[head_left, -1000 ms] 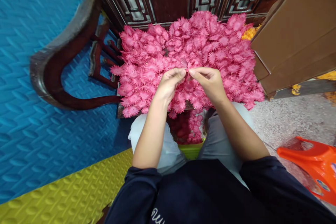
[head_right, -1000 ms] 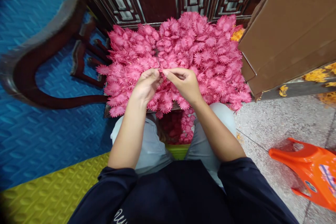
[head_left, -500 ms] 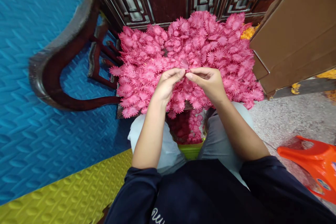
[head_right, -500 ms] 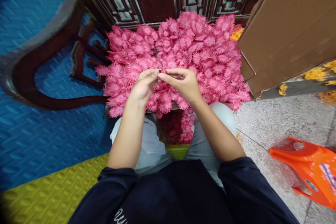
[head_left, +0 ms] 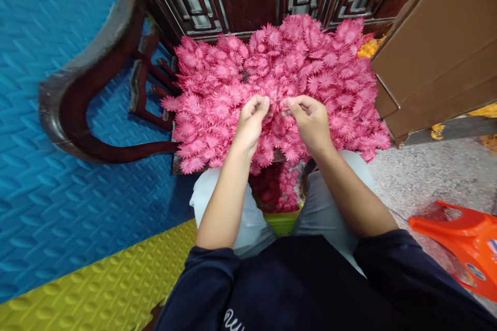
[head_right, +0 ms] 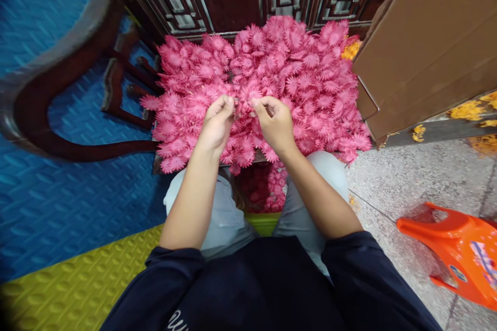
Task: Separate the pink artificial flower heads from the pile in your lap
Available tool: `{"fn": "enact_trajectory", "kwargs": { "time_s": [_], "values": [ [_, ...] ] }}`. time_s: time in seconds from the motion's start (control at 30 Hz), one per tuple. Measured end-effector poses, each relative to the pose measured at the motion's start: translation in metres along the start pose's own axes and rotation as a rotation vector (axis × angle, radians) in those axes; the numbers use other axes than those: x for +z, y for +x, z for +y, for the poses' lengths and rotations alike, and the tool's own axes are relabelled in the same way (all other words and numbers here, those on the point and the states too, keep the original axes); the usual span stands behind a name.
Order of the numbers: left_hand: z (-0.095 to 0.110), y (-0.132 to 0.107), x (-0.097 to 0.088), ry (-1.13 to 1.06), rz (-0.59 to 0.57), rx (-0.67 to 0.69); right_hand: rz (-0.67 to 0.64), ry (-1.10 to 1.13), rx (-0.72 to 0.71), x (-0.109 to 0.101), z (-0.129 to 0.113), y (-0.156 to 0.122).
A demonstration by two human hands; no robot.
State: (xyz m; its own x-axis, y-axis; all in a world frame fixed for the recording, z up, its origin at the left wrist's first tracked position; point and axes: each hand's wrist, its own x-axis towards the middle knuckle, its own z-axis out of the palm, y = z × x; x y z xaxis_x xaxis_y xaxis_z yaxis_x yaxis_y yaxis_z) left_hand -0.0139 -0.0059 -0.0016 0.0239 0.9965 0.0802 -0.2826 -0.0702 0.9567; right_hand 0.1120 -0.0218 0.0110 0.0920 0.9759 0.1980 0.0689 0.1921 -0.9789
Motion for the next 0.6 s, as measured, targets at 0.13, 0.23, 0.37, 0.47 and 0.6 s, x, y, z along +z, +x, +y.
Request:
{"fn": "enact_trajectory", "kwargs": {
  "time_s": [0.13, 0.23, 0.37, 0.47, 0.6],
  "values": [
    [0.005, 0.008, -0.012, -0.060, 0.183, 0.097, 0.123, 0.016, -0.002, -0.014, 0.017, 0.010],
    [0.020, 0.015, -0.033, -0.161, 0.393, 0.162, 0.192, -0.011, 0.022, -0.042, 0.037, 0.029],
    [0.031, 0.015, -0.051, -0.081, 0.424, 0.244, 0.137, -0.014, 0.023, -0.057, 0.055, 0.045],
    [0.023, 0.009, -0.041, -0.002, 0.304, 0.213, 0.098, 0.010, 0.171, -0.036, 0.056, 0.039],
    [0.013, 0.004, -0.020, 0.075, 0.270, 0.146, 0.090, 0.012, 0.194, -0.002, 0.045, 0.020]
  ]
}}
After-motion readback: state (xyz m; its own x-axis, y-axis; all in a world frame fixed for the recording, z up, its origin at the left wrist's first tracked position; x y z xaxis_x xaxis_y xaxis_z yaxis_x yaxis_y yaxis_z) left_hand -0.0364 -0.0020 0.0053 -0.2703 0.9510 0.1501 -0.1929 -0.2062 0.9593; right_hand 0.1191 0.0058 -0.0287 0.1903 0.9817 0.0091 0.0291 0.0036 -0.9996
